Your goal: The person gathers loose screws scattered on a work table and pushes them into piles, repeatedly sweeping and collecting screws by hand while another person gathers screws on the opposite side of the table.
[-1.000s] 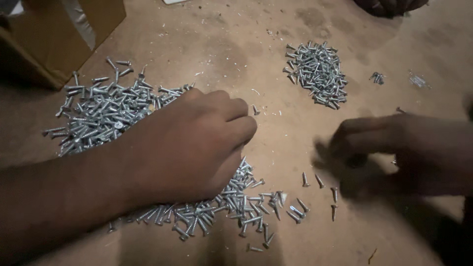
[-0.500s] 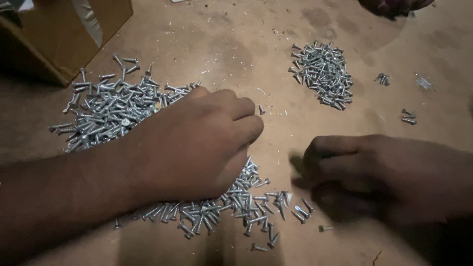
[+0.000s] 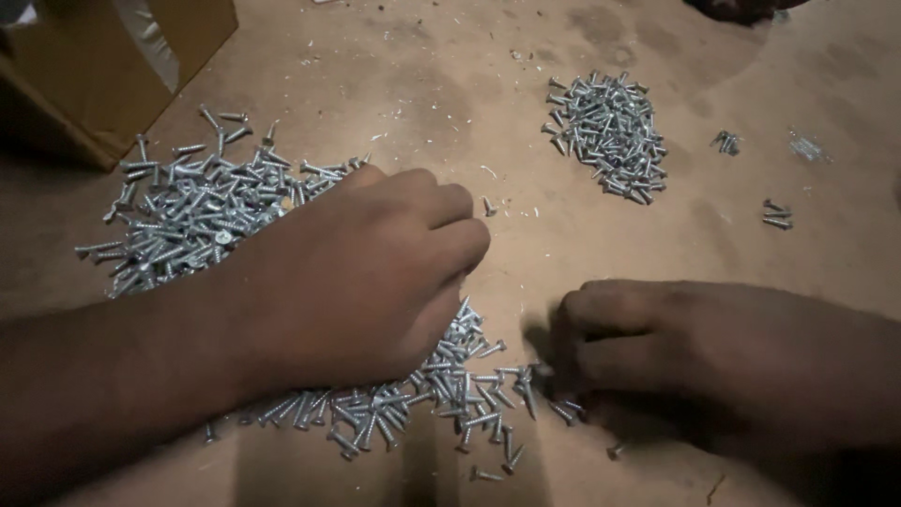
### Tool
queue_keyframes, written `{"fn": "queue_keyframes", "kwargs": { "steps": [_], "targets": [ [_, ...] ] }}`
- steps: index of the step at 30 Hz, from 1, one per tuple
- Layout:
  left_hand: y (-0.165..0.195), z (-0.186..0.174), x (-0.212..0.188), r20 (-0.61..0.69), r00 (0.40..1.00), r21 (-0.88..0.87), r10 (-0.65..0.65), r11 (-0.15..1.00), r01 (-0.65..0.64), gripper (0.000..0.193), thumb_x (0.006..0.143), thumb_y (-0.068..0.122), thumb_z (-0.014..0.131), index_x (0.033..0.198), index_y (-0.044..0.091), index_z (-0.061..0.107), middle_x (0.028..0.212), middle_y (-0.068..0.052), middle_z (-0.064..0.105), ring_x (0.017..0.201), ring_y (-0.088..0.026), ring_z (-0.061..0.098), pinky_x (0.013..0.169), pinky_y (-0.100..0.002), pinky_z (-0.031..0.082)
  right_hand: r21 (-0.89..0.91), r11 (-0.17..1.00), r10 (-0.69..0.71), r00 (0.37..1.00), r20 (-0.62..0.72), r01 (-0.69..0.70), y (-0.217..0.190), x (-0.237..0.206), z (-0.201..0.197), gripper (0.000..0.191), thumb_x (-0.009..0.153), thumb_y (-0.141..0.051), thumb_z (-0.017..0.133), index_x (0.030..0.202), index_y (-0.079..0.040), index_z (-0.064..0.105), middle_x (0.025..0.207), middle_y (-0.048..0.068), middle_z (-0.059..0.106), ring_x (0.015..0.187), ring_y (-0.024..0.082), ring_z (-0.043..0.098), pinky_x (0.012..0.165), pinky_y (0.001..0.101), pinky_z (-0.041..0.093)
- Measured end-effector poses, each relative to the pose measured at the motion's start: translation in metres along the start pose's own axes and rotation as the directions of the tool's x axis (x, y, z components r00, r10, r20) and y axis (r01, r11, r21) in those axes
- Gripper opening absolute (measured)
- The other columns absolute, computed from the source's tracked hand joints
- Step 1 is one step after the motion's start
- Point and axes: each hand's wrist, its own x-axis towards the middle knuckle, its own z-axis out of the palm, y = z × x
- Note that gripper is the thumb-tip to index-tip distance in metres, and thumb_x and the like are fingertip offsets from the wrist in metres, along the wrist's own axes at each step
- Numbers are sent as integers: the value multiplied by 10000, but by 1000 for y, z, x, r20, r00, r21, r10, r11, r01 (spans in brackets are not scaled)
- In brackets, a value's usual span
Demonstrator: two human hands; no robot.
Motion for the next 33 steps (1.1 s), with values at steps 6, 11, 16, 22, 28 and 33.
{"fn": "queue_keyframes", "kwargs": {
  "steps": [6, 11, 16, 22, 28, 33],
  "targets": [
    [-1, 1, -1, 36, 999, -6, -34, 999, 34, 103, 800, 122, 615, 860, 40, 622, 884, -133, 613, 894, -340, 615, 816, -488, 477, -28, 995, -99, 976, -195, 96, 4, -21, -19, 275, 854, -143, 707, 1122, -91, 745, 1199, 76, 645, 1078, 208, 673, 829, 320, 584],
    [-9, 9, -8, 83, 995, -10, -59, 998, 60, 133, 844, 180, 626, 938, 88, 640, 963, -104, 622, 943, -315, 607, 853, -487, 453, -152, 986, -30, 836, -549, -65, 54, -108, -61, 90, 969, -201, 644, 983, -237, 725, 1022, -26, 708, 1077, 146, 675, 909, 318, 588],
    [-28, 23, -14, 200, 974, 93, -106, 992, 89, 201, 859, 300, 682, 1019, 178, 690, 1013, -18, 666, 949, -223, 654, 875, -437, 471, 61, 884, 453, 816, -359, -464, 82, -173, -74, 79, 932, -115, 704, 952, -71, 767, 1046, 82, 674, 1033, 239, 663, 878, 416, 536],
    [-39, 36, -25, 132, 972, 122, -196, 976, 180, 170, 798, 281, 693, 951, 216, 728, 1019, 4, 714, 995, -219, 698, 906, -425, 497, 127, 656, 754, 650, -92, -744, 89, -134, -68, 227, 861, -227, 738, 1027, -79, 784, 912, 42, 745, 884, 190, 692, 785, 352, 562],
    [-38, 34, -25, 134, 976, 108, -174, 981, 160, 186, 805, 283, 697, 970, 200, 718, 1037, -2, 710, 1001, -232, 690, 903, -424, 496, -68, 684, 728, 685, 8, -726, 86, -104, -63, 309, 818, -316, 827, 1041, -102, 834, 888, 33, 800, 803, 182, 703, 755, 340, 542],
    [-27, 24, -12, 206, 961, 85, -182, 982, 168, 175, 828, 270, 691, 979, 184, 712, 1009, -21, 685, 977, -236, 674, 898, -427, 489, -87, 663, 746, 666, -16, -744, 78, -101, -65, 332, 815, -313, 804, 1101, -147, 832, 905, 14, 802, 790, 169, 723, 728, 320, 567]
  ]
}}
